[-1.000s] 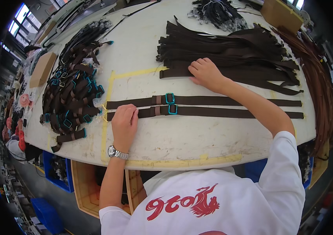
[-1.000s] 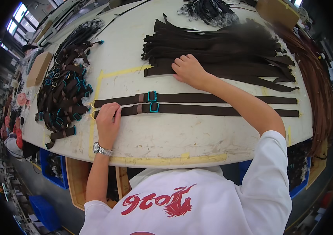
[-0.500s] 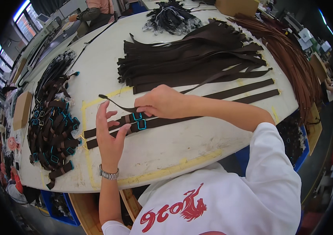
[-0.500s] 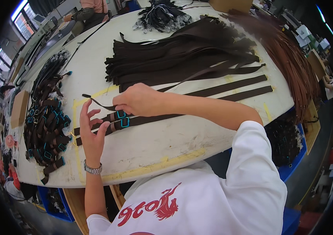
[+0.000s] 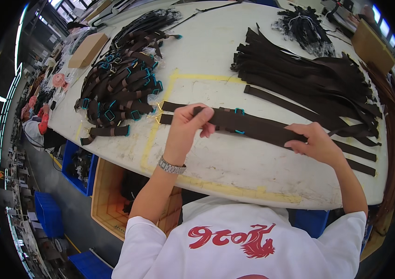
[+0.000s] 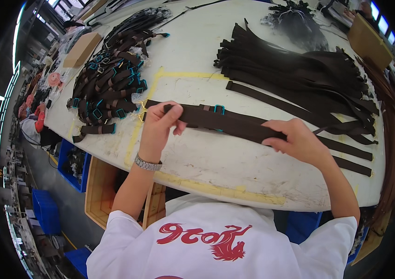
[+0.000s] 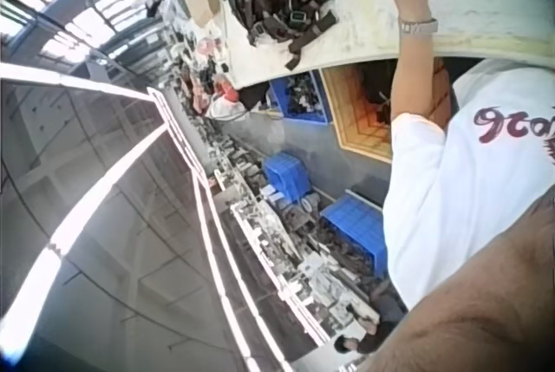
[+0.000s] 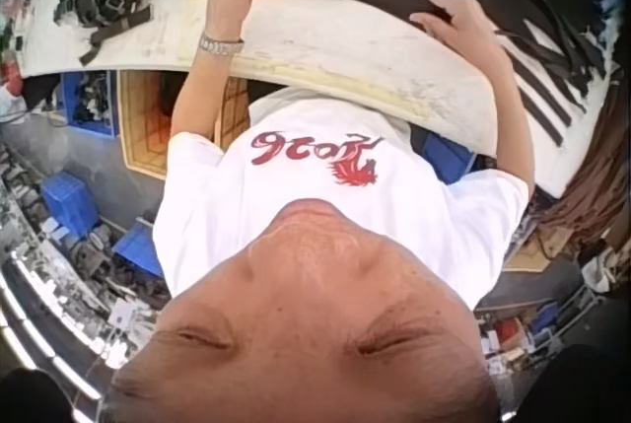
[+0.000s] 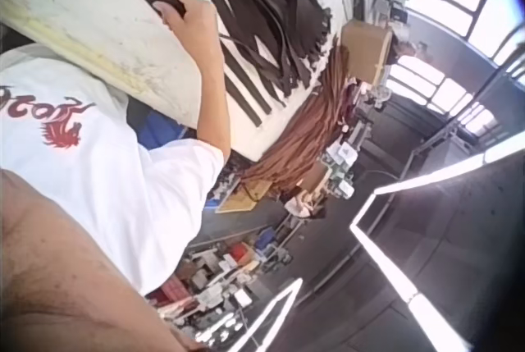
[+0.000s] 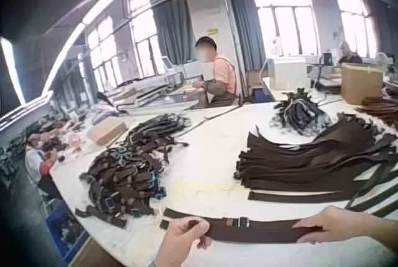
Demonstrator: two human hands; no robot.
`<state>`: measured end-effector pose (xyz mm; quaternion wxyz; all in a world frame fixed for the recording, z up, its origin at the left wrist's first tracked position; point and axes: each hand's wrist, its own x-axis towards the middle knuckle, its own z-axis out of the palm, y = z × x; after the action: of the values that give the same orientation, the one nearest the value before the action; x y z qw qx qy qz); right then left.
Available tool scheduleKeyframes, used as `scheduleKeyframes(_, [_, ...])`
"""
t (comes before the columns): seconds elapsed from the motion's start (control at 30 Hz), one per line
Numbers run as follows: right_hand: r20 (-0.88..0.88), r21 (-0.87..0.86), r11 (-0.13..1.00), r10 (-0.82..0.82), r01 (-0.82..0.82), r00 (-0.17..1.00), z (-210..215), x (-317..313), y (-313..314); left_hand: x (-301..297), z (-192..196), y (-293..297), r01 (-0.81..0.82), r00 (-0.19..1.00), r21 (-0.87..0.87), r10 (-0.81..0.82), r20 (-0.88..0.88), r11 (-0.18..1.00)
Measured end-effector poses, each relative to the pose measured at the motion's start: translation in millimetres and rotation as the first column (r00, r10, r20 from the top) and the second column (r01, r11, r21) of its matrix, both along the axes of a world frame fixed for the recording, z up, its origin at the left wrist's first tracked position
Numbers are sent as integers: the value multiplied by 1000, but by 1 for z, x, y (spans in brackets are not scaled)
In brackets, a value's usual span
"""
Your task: The person repeatedly picks up brown fabric straps and teal plastic buckles from a workbench, threads the strap ends through the buckles, and folds the strap back to secure it. The person places the assembled straps in a neat row on the table and continues the process with additional straps and buckles.
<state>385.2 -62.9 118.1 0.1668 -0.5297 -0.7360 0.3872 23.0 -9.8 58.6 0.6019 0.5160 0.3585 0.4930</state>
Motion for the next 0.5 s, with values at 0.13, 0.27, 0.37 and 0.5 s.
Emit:
scheduleKeyframes(0.13, [383, 752, 657, -387, -41, 839, -67, 184, 22, -86, -13, 16, -278, 919, -38, 277, 280, 960])
scheduleKeyframes(0.27, [238, 811, 507, -741, 291, 628, -73, 427, -9, -85, -29, 4, -251, 960, -62, 256, 110, 966])
scheduleKeyframes(0.37, [484, 541, 717, -693, 440, 534, -38, 425, -24, -54, -14, -28, -172, 984, -97, 176, 39, 980])
scheduleKeyframes(0.5, [955, 167, 909, -246, 382, 166, 9, 423, -40, -14, -14, -33, 95, 976, -163, -59, 209, 982])
